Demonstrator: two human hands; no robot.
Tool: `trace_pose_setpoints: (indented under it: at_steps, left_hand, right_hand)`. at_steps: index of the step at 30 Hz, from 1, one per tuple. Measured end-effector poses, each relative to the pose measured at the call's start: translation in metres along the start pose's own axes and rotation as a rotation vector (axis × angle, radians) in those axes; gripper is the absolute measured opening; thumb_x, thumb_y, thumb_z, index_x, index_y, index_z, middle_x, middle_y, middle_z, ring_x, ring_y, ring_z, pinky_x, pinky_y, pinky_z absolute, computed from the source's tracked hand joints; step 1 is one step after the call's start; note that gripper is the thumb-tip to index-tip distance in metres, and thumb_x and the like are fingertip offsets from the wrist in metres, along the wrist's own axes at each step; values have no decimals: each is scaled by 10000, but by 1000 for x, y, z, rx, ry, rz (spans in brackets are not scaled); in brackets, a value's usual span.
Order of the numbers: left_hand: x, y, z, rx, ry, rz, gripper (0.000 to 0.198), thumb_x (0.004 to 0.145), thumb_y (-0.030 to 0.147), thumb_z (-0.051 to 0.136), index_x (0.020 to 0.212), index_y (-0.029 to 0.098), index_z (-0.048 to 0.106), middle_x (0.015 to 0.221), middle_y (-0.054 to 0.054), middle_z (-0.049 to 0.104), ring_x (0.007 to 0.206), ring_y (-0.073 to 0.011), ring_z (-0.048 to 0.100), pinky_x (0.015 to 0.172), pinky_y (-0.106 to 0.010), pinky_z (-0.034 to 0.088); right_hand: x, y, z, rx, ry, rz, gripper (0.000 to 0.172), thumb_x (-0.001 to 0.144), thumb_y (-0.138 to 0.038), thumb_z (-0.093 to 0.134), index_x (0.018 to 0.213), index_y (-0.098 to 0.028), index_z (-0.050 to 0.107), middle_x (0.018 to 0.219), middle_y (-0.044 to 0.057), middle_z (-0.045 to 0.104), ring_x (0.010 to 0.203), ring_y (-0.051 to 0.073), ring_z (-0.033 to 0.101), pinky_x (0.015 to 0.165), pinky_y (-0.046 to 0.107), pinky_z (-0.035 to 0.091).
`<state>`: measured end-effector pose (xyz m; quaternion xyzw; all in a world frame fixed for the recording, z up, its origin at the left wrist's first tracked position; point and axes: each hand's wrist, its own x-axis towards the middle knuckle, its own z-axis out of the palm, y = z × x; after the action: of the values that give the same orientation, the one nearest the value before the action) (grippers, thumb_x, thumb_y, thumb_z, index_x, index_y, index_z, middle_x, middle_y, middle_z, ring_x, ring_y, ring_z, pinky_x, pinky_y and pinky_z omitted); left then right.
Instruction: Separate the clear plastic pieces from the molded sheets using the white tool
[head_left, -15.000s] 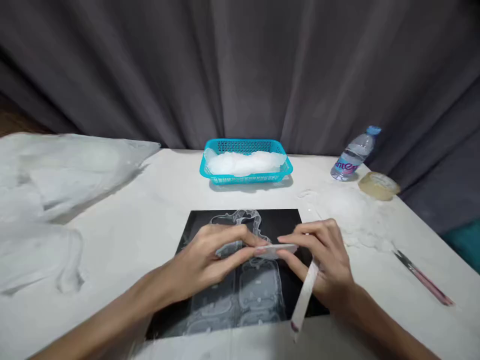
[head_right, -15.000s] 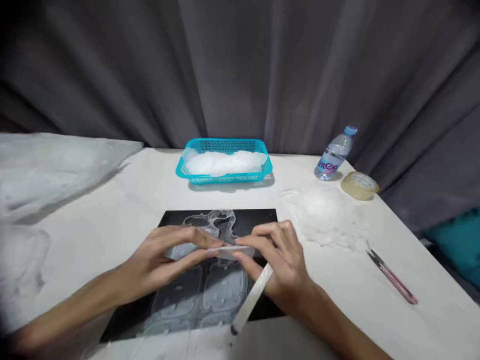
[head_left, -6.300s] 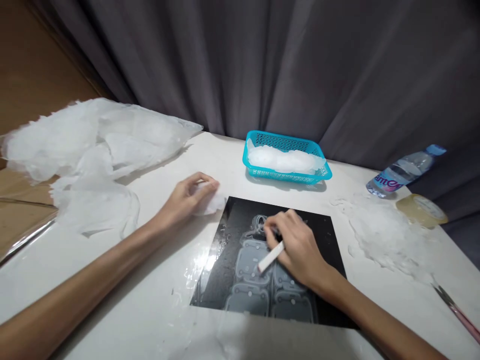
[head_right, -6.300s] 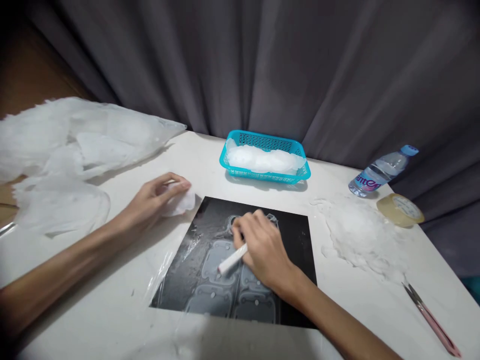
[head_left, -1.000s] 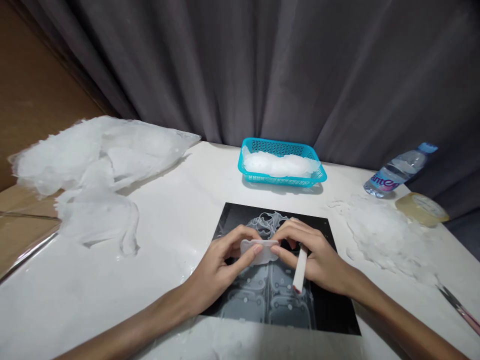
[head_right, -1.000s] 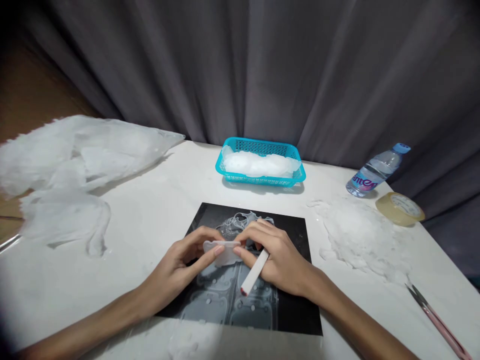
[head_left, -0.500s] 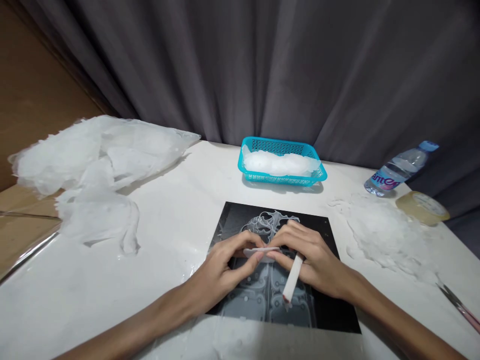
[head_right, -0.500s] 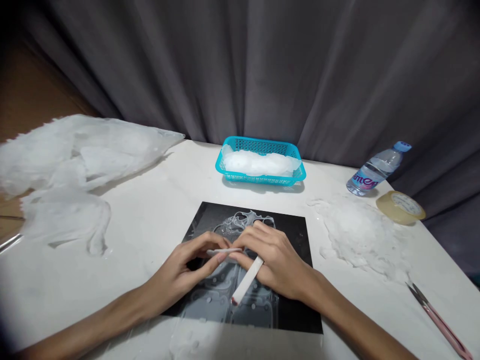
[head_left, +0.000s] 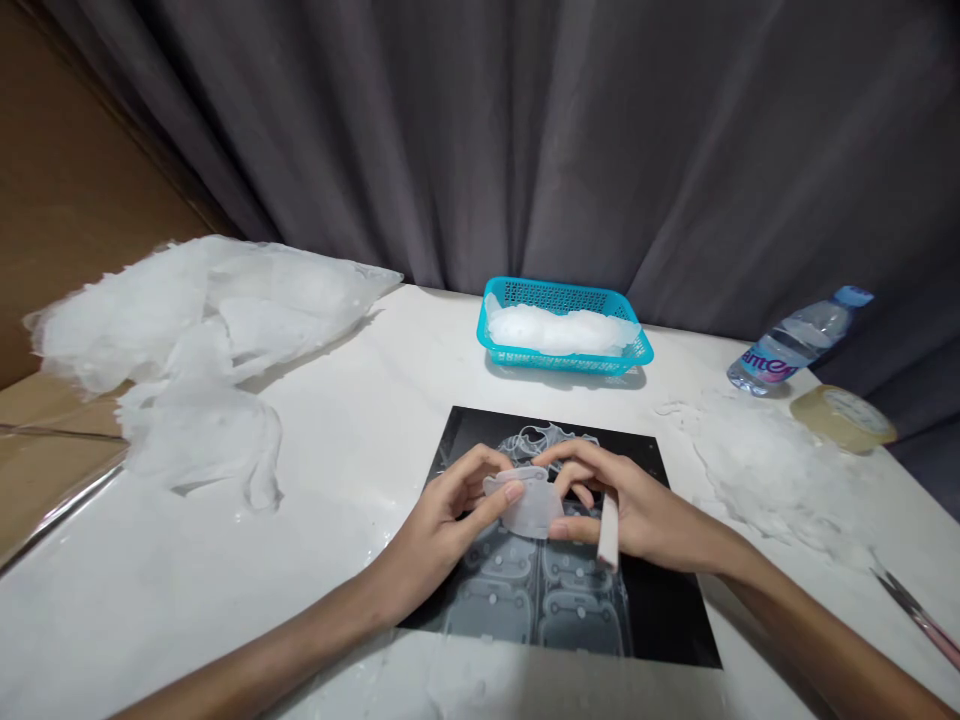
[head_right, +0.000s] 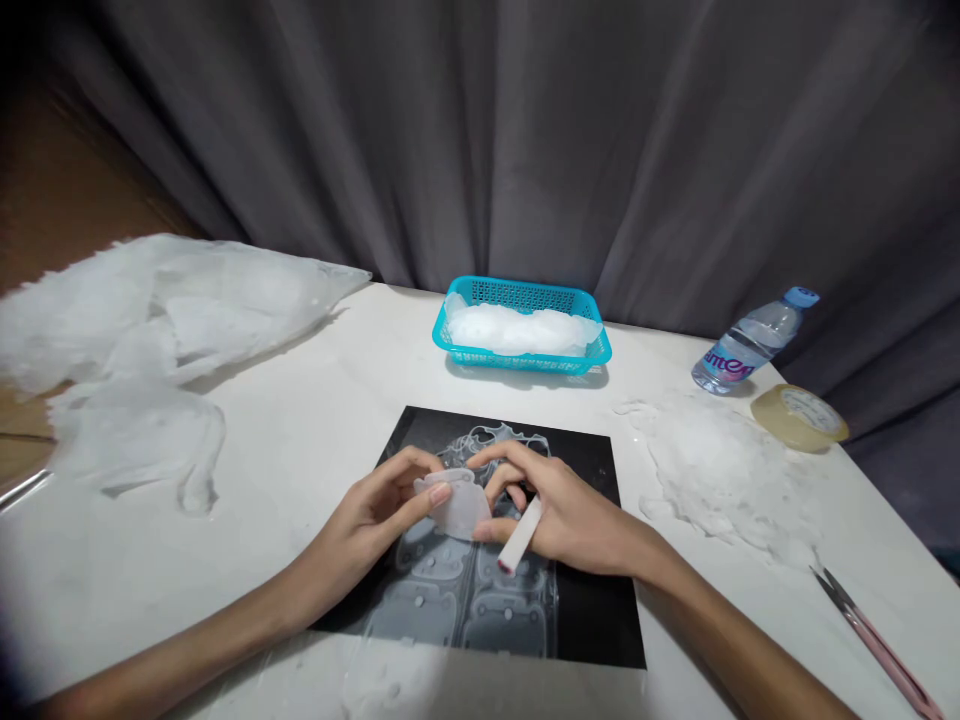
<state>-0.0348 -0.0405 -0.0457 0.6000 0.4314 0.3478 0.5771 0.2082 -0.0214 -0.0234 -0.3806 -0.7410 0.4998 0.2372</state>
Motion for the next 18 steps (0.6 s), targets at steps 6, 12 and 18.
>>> trace_pose_setpoints:
  at_steps: [6,12,18]
  left_hand:
    - [5,-5,5,-77,11,-15,245,1008,438,597,979,199,553,864,5,593,795,-145,574,701,-249,452]
    - [-7,-12,11,164,-52,58,480,986,464,641,1361,255,427,1277,-104,655,1174,-253,640,1039,-446,506]
    - [-14,-9,1,747,-468,347,506,1009,508,589,1479,347,495,1627,-43,439,1505,-362,360,1188,-605,377]
  right_hand:
    - [3,0,-6,136,-8,51,335,885,-416,769,1149,-227,690,881,-2,682,662,111,430,614,257,397]
    - [22,2,-36,75,460,-37,270,828,-434,801,966,-204,771,806,9,698,718,143,576,669,293,440]
    - [94,-5,-87,-161,1026,-143,323,929,-442,628,1061,-167,734,947,90,730,773,202,623,665,334,470]
